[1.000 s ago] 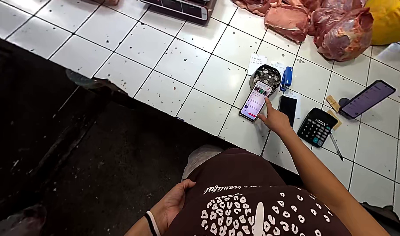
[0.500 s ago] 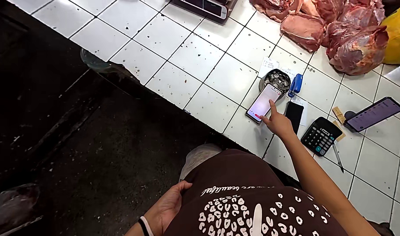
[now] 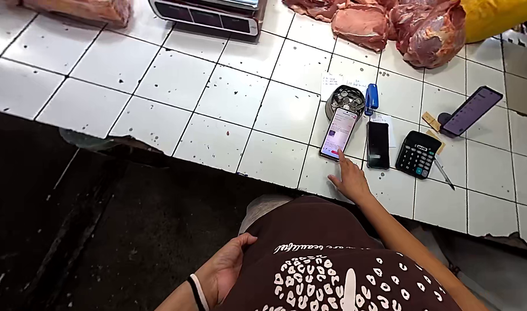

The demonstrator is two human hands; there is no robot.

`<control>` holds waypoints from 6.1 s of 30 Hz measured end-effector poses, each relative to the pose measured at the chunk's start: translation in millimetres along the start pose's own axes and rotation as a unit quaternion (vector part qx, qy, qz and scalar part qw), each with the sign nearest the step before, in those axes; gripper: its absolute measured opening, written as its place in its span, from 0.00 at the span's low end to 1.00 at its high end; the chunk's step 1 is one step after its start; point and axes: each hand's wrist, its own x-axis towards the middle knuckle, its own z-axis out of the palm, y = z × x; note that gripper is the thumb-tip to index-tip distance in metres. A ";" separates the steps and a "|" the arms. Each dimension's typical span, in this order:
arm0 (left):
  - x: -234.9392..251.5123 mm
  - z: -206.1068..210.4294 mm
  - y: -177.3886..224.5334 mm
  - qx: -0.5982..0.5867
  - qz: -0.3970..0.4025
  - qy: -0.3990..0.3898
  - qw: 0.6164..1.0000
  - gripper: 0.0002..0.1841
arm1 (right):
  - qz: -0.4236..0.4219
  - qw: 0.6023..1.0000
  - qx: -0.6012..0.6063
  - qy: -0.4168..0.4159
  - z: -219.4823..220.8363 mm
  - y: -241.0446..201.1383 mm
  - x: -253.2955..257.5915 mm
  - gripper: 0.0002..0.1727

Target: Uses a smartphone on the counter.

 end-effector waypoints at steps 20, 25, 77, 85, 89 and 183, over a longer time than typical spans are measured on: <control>14.6 38.0 108.6 0.314 -0.070 0.029 0.947 0.05 | 0.156 0.986 0.054 -0.014 -17.3 -41.3 -8.7 0.44; 13.2 36.2 107.9 0.293 -0.084 0.020 0.952 0.06 | 0.147 0.988 0.047 0.000 -34.9 -55.4 16.3 0.44; 6.0 19.1 -91.2 -0.137 0.009 0.028 0.990 0.10 | -0.014 1.000 -0.001 -0.004 -59.8 9.6 27.4 0.46; -2.2 9.9 -23.3 -0.025 -0.006 0.027 0.999 0.10 | 0.121 0.988 0.000 -0.097 -33.0 24.5 -2.3 0.52; -2.6 3.7 10.3 0.018 -0.006 0.027 0.999 0.09 | 0.150 0.982 0.029 -0.107 -7.6 19.5 -7.7 0.55; 63.6 132.0 -242.1 0.187 -0.030 -0.018 0.982 0.14 | 0.271 0.829 0.402 -0.277 135.4 324.3 -265.1 0.34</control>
